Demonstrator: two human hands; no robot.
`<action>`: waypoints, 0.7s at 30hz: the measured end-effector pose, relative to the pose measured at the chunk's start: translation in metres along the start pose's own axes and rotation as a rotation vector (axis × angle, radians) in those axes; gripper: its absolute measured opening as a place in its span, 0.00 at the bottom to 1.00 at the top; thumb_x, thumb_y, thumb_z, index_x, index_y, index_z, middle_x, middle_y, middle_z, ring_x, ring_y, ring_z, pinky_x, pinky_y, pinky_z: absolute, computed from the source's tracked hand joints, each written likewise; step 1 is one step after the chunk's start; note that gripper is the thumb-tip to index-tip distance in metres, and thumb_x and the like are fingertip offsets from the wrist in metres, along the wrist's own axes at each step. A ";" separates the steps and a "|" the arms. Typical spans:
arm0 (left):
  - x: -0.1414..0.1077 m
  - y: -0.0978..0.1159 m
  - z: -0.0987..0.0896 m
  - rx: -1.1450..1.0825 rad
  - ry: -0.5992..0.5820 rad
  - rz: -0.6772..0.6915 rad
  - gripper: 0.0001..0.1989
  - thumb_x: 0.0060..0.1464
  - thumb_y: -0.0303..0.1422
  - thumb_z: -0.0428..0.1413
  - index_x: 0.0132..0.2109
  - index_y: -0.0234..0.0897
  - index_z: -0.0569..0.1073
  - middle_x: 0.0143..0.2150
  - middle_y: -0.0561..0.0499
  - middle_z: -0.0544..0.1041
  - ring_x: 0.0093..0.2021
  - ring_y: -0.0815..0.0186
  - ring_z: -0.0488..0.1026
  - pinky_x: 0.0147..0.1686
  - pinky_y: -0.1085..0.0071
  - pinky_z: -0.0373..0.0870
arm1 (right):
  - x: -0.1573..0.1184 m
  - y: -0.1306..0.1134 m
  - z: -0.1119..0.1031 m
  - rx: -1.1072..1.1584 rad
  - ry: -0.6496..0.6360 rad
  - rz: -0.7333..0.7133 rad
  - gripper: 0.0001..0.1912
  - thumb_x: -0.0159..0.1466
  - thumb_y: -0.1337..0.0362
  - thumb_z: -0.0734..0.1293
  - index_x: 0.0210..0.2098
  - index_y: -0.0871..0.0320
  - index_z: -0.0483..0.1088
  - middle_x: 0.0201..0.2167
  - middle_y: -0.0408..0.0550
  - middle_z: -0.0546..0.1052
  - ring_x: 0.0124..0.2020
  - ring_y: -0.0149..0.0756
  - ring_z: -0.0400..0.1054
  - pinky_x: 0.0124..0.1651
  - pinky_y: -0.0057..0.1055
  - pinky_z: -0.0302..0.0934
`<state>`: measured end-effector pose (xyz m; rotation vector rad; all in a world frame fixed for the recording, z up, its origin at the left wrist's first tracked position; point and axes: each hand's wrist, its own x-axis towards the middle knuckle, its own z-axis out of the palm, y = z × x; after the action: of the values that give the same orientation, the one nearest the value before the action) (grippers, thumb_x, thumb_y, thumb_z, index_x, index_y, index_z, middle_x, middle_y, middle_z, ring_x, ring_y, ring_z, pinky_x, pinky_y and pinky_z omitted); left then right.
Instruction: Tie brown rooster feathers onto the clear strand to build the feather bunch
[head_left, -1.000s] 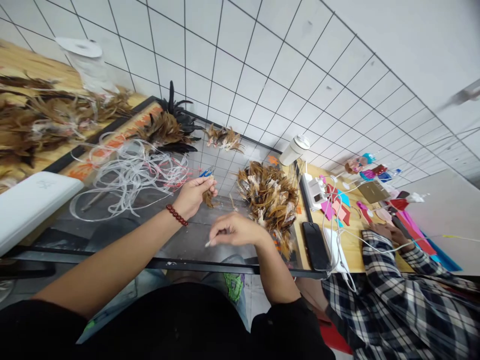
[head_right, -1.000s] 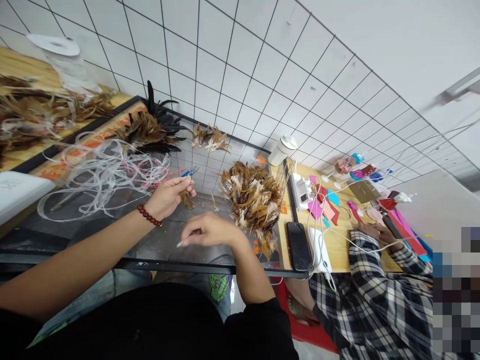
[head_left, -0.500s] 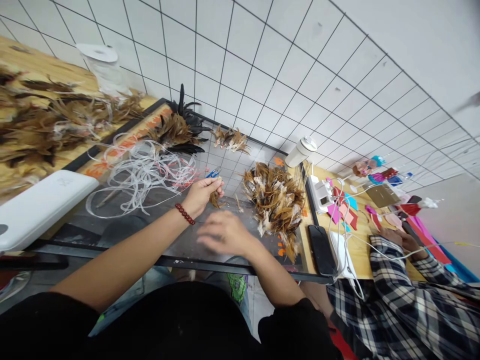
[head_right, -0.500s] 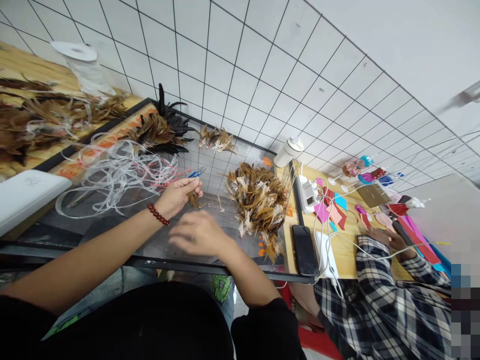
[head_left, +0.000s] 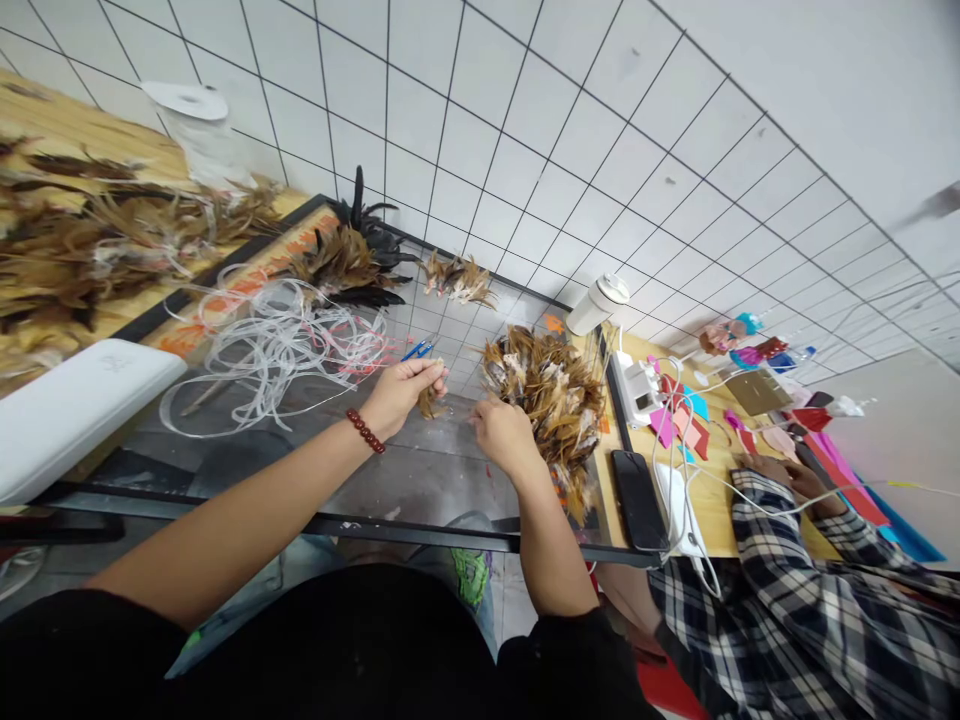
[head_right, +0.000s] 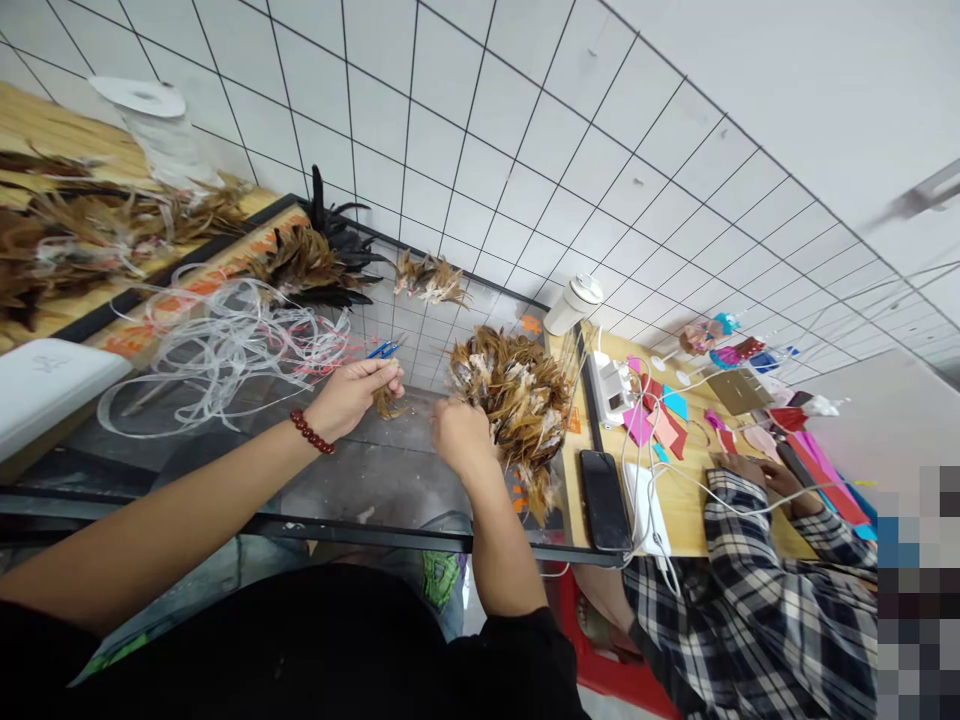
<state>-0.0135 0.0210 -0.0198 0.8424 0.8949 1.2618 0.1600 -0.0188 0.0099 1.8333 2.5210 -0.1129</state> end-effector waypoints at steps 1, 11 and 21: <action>-0.001 0.000 0.001 0.035 -0.011 0.006 0.19 0.37 0.45 0.68 0.28 0.32 0.76 0.23 0.52 0.73 0.26 0.69 0.70 0.32 0.70 0.68 | 0.001 -0.003 0.001 0.012 0.020 -0.030 0.09 0.67 0.66 0.60 0.40 0.57 0.72 0.41 0.53 0.79 0.43 0.44 0.74 0.43 0.35 0.60; -0.008 -0.011 0.000 0.455 -0.189 0.122 0.14 0.50 0.41 0.58 0.24 0.36 0.73 0.20 0.53 0.69 0.23 0.69 0.64 0.25 0.74 0.61 | 0.001 -0.014 0.009 0.136 0.237 -0.169 0.11 0.69 0.65 0.56 0.42 0.58 0.69 0.39 0.53 0.77 0.42 0.41 0.71 0.47 0.36 0.58; -0.010 -0.002 0.005 0.333 -0.171 -0.058 0.17 0.44 0.44 0.62 0.22 0.35 0.71 0.18 0.53 0.69 0.19 0.72 0.62 0.19 0.75 0.57 | 0.007 -0.008 0.022 0.685 0.516 -0.090 0.07 0.65 0.64 0.62 0.41 0.56 0.70 0.36 0.46 0.79 0.39 0.33 0.73 0.47 0.30 0.63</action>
<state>-0.0093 0.0110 -0.0184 1.1609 0.9978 0.9867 0.1502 -0.0165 -0.0120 2.1872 3.2090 -0.6613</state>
